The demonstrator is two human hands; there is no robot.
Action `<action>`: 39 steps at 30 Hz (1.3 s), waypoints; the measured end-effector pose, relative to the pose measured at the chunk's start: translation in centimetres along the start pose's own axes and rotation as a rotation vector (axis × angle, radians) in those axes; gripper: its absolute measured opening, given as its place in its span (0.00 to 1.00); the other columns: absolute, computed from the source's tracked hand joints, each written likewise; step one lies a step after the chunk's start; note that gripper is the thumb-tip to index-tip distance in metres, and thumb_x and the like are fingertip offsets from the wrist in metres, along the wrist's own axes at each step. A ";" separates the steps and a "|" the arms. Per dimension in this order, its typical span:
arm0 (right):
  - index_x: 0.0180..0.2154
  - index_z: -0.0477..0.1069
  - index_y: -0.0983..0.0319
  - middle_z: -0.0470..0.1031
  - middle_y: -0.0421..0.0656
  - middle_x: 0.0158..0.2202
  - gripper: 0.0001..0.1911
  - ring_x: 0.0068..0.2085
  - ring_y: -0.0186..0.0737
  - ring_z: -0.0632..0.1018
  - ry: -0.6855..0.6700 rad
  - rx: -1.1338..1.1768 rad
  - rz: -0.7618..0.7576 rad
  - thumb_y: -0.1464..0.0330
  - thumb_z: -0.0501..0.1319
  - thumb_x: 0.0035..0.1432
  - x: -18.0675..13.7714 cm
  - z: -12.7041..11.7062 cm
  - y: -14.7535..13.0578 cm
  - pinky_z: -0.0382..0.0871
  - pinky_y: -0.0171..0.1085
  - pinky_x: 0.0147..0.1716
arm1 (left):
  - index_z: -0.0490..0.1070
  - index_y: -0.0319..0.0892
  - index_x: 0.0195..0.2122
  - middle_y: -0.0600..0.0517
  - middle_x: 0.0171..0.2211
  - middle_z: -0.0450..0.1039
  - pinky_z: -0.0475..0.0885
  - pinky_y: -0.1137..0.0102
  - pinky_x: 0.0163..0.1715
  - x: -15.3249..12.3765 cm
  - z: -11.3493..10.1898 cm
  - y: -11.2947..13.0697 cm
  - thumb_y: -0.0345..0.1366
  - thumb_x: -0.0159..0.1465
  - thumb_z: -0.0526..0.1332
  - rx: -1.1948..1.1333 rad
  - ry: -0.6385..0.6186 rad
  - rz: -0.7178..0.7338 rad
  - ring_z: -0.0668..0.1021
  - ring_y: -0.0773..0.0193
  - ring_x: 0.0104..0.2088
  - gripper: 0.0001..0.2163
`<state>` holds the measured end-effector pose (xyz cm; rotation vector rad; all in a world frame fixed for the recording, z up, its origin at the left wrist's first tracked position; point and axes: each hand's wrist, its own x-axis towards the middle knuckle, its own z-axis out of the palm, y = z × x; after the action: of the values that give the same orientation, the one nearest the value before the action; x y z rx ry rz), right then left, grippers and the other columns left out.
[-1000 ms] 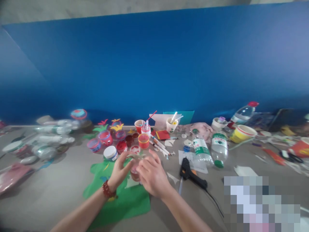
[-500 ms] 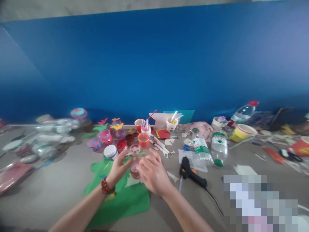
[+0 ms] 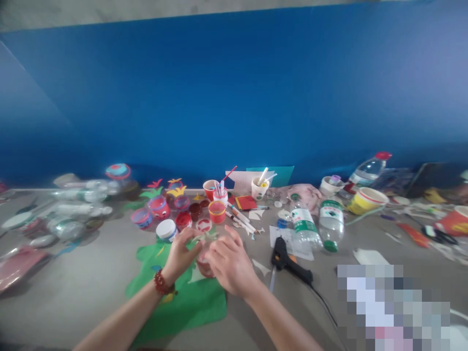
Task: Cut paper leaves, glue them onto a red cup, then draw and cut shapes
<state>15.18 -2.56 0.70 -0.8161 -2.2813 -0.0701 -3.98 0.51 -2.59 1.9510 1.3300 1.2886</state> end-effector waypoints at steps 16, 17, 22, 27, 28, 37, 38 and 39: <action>0.37 0.73 0.57 0.73 0.41 0.35 0.10 0.38 0.40 0.72 0.138 0.190 0.052 0.75 0.55 0.61 -1.0 -0.8 1.1 0.56 0.56 0.59 | 0.72 0.46 0.52 0.44 0.52 0.74 0.69 0.55 0.53 0.0 -1.3 -0.2 0.49 0.56 0.68 -0.838 -0.380 -0.289 0.75 0.47 0.54 0.24; 0.37 0.73 0.57 0.73 0.41 0.35 0.10 0.38 0.40 0.72 0.137 0.198 0.050 0.75 0.55 0.61 -1.1 -0.8 1.2 0.56 0.56 0.59 | 0.73 0.46 0.50 0.44 0.52 0.75 0.69 0.54 0.53 0.0 -1.3 -0.3 0.48 0.56 0.68 -0.871 -0.375 -0.314 0.75 0.47 0.53 0.23; 0.38 0.73 0.57 0.73 0.41 0.35 0.10 0.38 0.40 0.72 0.129 0.224 0.032 0.75 0.55 0.61 -1.0 -0.7 1.2 0.54 0.58 0.60 | 0.77 0.45 0.41 0.44 0.44 0.79 0.73 0.55 0.47 0.0 -1.5 0.1 0.49 0.51 0.71 -0.892 -0.404 -0.401 0.79 0.47 0.46 0.20; 0.37 0.73 0.57 0.73 0.41 0.35 0.09 0.38 0.41 0.72 0.123 0.253 0.023 0.75 0.55 0.61 -0.9 -0.9 0.9 0.53 0.59 0.60 | 0.76 0.43 0.35 0.47 0.39 0.80 0.74 0.59 0.42 0.1 -1.8 0.6 0.49 0.48 0.73 -0.818 -0.413 -0.424 0.80 0.50 0.41 0.19; 0.37 0.72 0.57 0.73 0.41 0.35 0.09 0.38 0.41 0.73 0.125 0.258 0.021 0.75 0.55 0.61 -0.9 -1.0 0.9 0.52 0.59 0.60 | 0.76 0.43 0.35 0.47 0.39 0.80 0.74 0.59 0.42 0.1 -1.8 0.5 0.48 0.48 0.73 -0.823 -0.409 -0.417 0.80 0.50 0.42 0.19; 0.38 0.73 0.58 0.73 0.42 0.34 0.10 0.38 0.42 0.73 0.133 0.265 -0.007 0.75 0.56 0.57 -0.9 -0.8 1.3 0.55 0.59 0.59 | 0.74 0.42 0.44 0.47 0.43 0.78 0.70 0.62 0.45 -0.2 -1.6 -0.3 0.46 0.48 0.74 -0.839 -0.417 -0.360 0.77 0.53 0.43 0.24; 0.39 0.73 0.58 0.73 0.42 0.34 0.11 0.38 0.42 0.73 0.129 0.267 -0.008 0.76 0.57 0.57 -0.9 -0.8 1.3 0.55 0.60 0.59 | 0.73 0.42 0.45 0.47 0.44 0.77 0.69 0.62 0.46 -0.1 -1.7 -0.3 0.46 0.50 0.73 -0.835 -0.438 -0.343 0.77 0.53 0.44 0.24; 0.39 0.73 0.58 0.73 0.42 0.34 0.11 0.38 0.42 0.73 0.125 0.269 -0.009 0.76 0.57 0.56 -0.9 -0.8 1.4 0.55 0.60 0.59 | 0.73 0.42 0.46 0.47 0.44 0.77 0.69 0.62 0.47 0.0 -1.7 -0.2 0.46 0.51 0.72 -0.828 -0.456 -0.331 0.76 0.53 0.45 0.24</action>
<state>17.01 -2.15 0.51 -0.6421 -2.1184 0.1738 -5.60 0.36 -2.00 1.2619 0.6817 0.9305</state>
